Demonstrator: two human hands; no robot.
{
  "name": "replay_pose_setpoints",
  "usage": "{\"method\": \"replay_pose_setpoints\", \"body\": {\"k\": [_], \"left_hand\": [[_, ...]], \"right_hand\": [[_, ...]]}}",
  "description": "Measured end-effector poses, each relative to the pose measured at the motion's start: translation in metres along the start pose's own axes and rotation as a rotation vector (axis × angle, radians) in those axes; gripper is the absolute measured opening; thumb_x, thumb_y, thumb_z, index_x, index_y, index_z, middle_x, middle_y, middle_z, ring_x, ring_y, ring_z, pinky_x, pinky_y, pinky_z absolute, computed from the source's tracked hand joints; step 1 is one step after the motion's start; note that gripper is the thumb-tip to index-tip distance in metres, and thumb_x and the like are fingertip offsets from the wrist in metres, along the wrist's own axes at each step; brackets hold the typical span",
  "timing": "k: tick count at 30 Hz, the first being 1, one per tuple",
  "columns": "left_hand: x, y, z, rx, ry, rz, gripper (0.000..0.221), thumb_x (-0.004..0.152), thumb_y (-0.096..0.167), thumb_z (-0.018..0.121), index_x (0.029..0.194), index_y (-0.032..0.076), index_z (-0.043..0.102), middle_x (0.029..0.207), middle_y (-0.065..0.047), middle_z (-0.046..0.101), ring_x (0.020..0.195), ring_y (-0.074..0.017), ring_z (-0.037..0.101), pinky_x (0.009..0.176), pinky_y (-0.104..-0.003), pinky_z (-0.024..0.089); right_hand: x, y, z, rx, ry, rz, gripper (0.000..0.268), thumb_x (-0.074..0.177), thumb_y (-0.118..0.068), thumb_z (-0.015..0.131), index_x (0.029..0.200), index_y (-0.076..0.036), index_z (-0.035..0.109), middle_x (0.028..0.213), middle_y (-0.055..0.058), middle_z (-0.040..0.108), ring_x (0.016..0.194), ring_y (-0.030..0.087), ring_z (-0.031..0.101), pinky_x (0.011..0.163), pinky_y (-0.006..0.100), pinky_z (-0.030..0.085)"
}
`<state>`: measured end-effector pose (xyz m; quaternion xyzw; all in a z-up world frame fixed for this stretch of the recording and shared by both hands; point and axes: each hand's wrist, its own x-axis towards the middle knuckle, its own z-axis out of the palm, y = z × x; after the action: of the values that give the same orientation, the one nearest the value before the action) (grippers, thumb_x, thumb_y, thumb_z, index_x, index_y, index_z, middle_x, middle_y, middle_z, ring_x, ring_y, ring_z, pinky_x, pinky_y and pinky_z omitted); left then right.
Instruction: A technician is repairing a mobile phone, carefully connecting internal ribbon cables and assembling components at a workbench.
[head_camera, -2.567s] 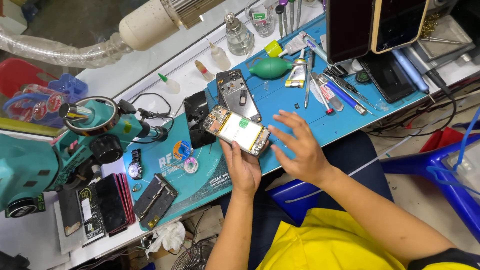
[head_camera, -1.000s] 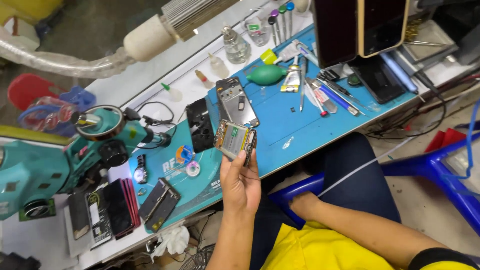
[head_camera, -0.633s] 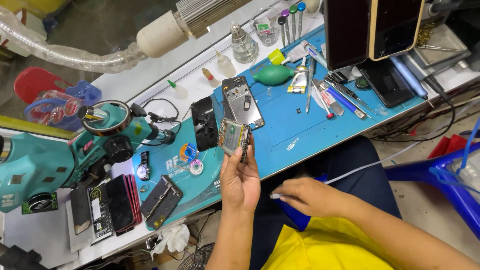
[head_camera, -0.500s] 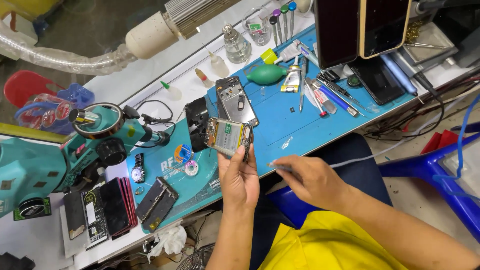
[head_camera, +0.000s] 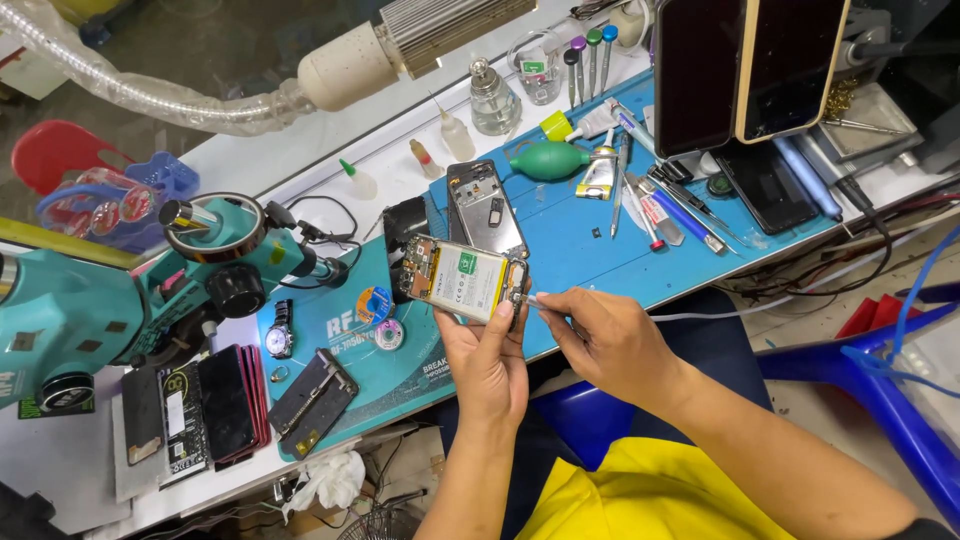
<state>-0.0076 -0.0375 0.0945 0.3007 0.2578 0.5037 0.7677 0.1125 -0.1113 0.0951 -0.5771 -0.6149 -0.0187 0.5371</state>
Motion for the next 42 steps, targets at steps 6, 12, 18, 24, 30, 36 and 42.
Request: {"method": "replay_pose_setpoints", "body": {"k": [6,12,18,24,30,36,42], "left_hand": [[0.004,-0.004,-0.006,-0.008,-0.001,0.049,0.096,0.086,-0.011,0.066,0.158,0.027,0.016,0.145,-0.023,0.052,0.119,-0.0414,0.064,0.091,-0.037,0.063],[-0.001,0.004,-0.001,0.047,0.002,0.095,0.099,0.085,-0.010,0.068,0.158,0.029,0.014,0.143,-0.021,0.054,0.118,-0.0322,0.064,0.092,-0.039,0.062],[0.002,0.003,-0.006,0.111,-0.027,0.132,0.105,0.082,-0.010,0.072,0.160,0.026,0.010,0.136,-0.020,0.059,0.114,-0.0251,0.064,0.091,-0.040,0.063],[0.002,0.010,-0.003,0.098,-0.083,0.118,0.103,0.082,-0.008,0.074,0.158,0.022,0.011,0.122,-0.020,0.066,0.103,-0.0212,0.069,0.086,-0.038,0.065],[0.002,0.015,-0.001,0.051,-0.096,0.091,0.101,0.083,-0.008,0.072,0.158,0.023,0.011,0.119,-0.019,0.067,0.099,-0.0219,0.071,0.085,-0.037,0.066],[-0.001,0.022,0.002,0.055,-0.097,0.080,0.103,0.083,-0.006,0.072,0.159,0.024,0.010,0.117,-0.017,0.067,0.100,-0.0225,0.072,0.086,-0.036,0.066],[-0.003,0.023,0.001,0.013,-0.093,0.062,0.103,0.083,-0.007,0.072,0.159,0.025,0.010,0.115,-0.017,0.067,0.099,-0.0231,0.073,0.085,-0.036,0.066]], "right_hand": [[0.002,-0.001,-0.002,-0.058,-0.065,-0.028,0.012,0.099,-0.002,0.061,0.106,-0.003,0.070,0.058,0.005,0.061,0.047,0.017,0.061,0.045,0.024,0.050],[0.001,-0.001,0.000,0.011,-0.161,0.101,0.016,0.103,-0.007,0.055,0.108,-0.005,0.070,0.063,0.005,0.068,0.054,0.021,0.067,0.051,0.030,0.055],[0.006,-0.004,-0.012,0.312,-0.283,0.418,0.024,0.101,-0.015,0.054,0.105,-0.009,0.077,0.053,0.003,0.069,0.048,0.011,0.056,0.050,0.028,0.052],[0.009,0.009,-0.014,0.487,-0.337,0.577,0.026,0.101,-0.013,0.055,0.106,-0.002,0.078,0.051,0.007,0.065,0.045,0.011,0.050,0.044,0.026,0.045],[0.010,0.012,-0.015,0.495,-0.348,0.605,0.026,0.101,-0.013,0.056,0.108,0.000,0.078,0.050,0.008,0.064,0.042,0.011,0.049,0.042,0.025,0.043],[0.011,0.006,-0.014,0.490,-0.336,0.588,0.028,0.101,-0.012,0.055,0.111,0.001,0.078,0.051,0.009,0.064,0.043,0.011,0.047,0.043,0.024,0.041],[0.013,0.002,-0.015,0.481,-0.338,0.578,0.026,0.101,-0.011,0.056,0.110,0.001,0.078,0.050,0.009,0.064,0.043,0.011,0.047,0.043,0.023,0.041]]}}
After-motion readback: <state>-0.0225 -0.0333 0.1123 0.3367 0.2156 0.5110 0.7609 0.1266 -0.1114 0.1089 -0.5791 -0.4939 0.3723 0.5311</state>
